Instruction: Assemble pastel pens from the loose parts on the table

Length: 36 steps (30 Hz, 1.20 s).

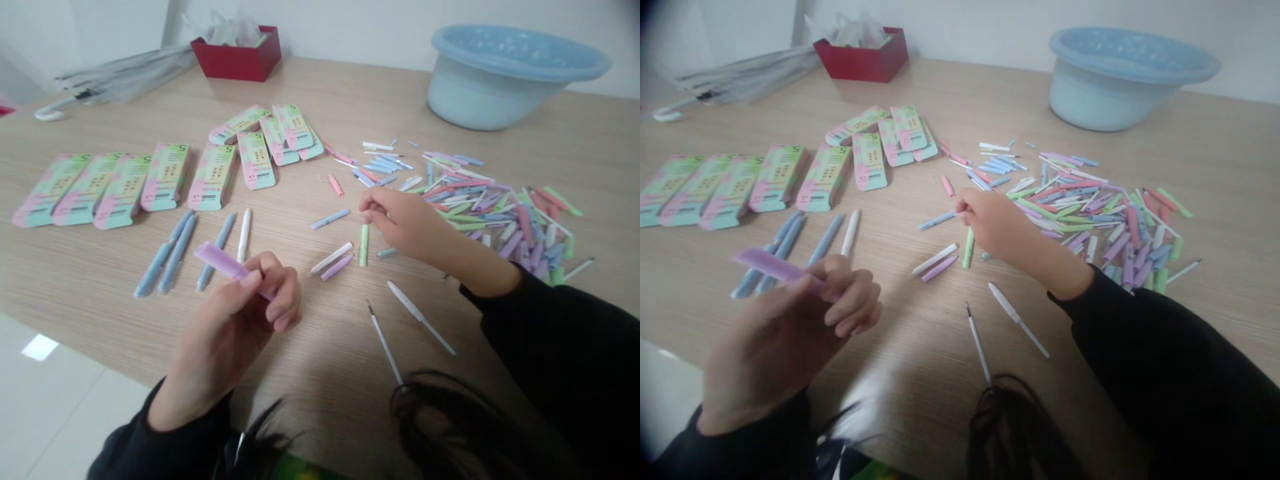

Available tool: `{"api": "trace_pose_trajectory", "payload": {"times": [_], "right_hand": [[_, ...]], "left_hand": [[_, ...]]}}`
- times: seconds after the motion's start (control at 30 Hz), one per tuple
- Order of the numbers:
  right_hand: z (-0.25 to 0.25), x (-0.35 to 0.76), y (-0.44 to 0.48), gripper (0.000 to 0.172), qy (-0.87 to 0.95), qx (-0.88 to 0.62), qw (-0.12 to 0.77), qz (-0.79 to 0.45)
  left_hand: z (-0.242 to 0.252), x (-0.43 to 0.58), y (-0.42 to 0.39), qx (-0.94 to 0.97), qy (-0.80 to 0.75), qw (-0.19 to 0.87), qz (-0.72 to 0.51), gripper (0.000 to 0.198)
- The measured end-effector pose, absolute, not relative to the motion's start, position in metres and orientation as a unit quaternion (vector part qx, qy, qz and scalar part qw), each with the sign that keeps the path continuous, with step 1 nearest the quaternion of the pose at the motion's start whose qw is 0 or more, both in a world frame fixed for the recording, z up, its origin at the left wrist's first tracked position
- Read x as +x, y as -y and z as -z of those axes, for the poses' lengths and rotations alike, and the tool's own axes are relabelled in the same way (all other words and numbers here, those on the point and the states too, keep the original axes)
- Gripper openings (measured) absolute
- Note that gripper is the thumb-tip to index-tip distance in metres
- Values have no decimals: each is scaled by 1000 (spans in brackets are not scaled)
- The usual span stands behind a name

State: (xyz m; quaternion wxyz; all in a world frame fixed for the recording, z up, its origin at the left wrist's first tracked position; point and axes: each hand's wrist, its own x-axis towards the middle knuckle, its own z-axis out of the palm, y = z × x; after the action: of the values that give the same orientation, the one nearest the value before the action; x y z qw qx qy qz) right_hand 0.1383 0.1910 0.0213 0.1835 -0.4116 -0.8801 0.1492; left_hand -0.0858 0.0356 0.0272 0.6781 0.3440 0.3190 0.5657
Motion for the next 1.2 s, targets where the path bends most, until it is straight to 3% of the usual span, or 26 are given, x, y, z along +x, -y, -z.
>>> {"api": "trace_pose_trajectory", "payload": {"times": [0.17, 0.27, 0.47, 0.77, 0.87, 1.0, 1.2], "right_hand": [[-44, 177, -154, 31, 846, -443, 221, -197], [-49, 199, -133, 25, 834, -455, 213, -227], [-43, 227, -106, 11, 788, -483, 220, -313], [-7, 222, -82, 21, 628, -466, 272, -561], [7, 218, -81, 28, 514, -428, 294, -683], [17, 212, -77, 39, 462, -372, 294, -750], [15, 202, -72, 25, 440, -353, 278, -777]], "left_hand": [[-24, -81, -43, 441, -399, 580, -557, 26], [-26, -77, -39, 472, -441, 570, -508, 25], [-43, -71, -49, 533, -477, 539, -445, 41], [-49, -35, -71, 683, -504, 467, -249, 8], [-51, -30, -76, 752, -463, 428, -192, 7], [-56, -22, -86, 792, -435, 417, -99, 10], [-75, -10, -92, 817, -450, 352, -76, 16]]}}
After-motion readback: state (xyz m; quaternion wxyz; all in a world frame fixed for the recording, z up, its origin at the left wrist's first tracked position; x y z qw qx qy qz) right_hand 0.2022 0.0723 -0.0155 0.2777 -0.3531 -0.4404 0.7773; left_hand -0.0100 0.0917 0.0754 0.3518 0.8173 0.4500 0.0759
